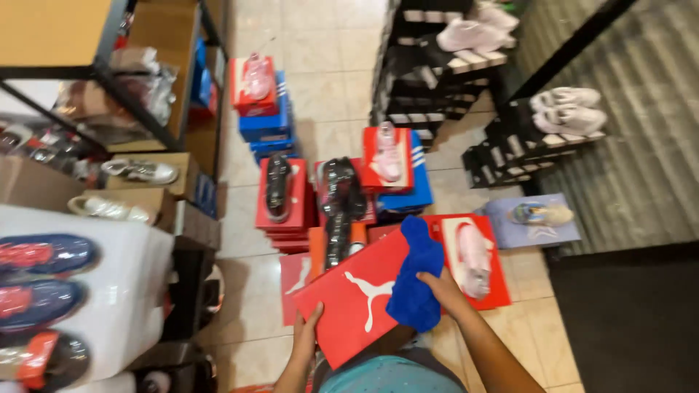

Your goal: Organize shoe boxes in a warehouse by moving, opening, and wiping them with a cloth.

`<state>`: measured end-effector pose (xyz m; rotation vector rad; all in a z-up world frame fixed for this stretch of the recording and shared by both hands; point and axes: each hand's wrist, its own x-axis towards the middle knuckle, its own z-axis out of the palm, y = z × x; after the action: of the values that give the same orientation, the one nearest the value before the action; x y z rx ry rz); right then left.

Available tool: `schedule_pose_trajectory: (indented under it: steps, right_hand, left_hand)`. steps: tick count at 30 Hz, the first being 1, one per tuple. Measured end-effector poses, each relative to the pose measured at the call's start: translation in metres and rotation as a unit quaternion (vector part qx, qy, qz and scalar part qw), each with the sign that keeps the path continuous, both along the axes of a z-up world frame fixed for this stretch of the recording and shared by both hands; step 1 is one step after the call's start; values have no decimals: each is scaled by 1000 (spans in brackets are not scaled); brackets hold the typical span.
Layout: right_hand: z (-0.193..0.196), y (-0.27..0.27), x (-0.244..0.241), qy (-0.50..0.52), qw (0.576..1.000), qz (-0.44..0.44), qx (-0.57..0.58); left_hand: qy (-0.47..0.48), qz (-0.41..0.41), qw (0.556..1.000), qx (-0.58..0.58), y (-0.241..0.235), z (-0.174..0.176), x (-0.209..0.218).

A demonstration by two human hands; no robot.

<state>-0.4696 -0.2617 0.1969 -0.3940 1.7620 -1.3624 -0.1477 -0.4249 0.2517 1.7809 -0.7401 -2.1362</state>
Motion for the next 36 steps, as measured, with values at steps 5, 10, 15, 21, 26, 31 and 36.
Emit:
schedule_pose_trajectory:
  steps: [5, 10, 15, 21, 26, 31, 36]
  right_hand:
    - [6, 38, -68, 7, 997, -71, 22]
    - [16, 78, -140, -75, 988, -120, -69]
    - [17, 100, -167, -29, 998, -25, -47]
    - [45, 93, -134, 10, 999, 26, 31]
    - [19, 74, -129, 118, 993, 23, 13]
    - [61, 43, -104, 228, 972, 63, 2]
    - [77, 22, -56, 459, 724, 512, 66]
  left_hand:
    - [11, 31, 999, -34, 65, -21, -77]
    - [19, 147, 989, -19, 135, -24, -146]
    - [32, 229, 973, -2, 179, -90, -187]
    - [99, 283, 954, 25, 207, -169, -206]
    - [62, 158, 976, 139, 199, -178, -200]
    - [-82, 38, 993, 75, 181, -286, -161]
    - [-76, -156, 983, -55, 148, -245, -127]
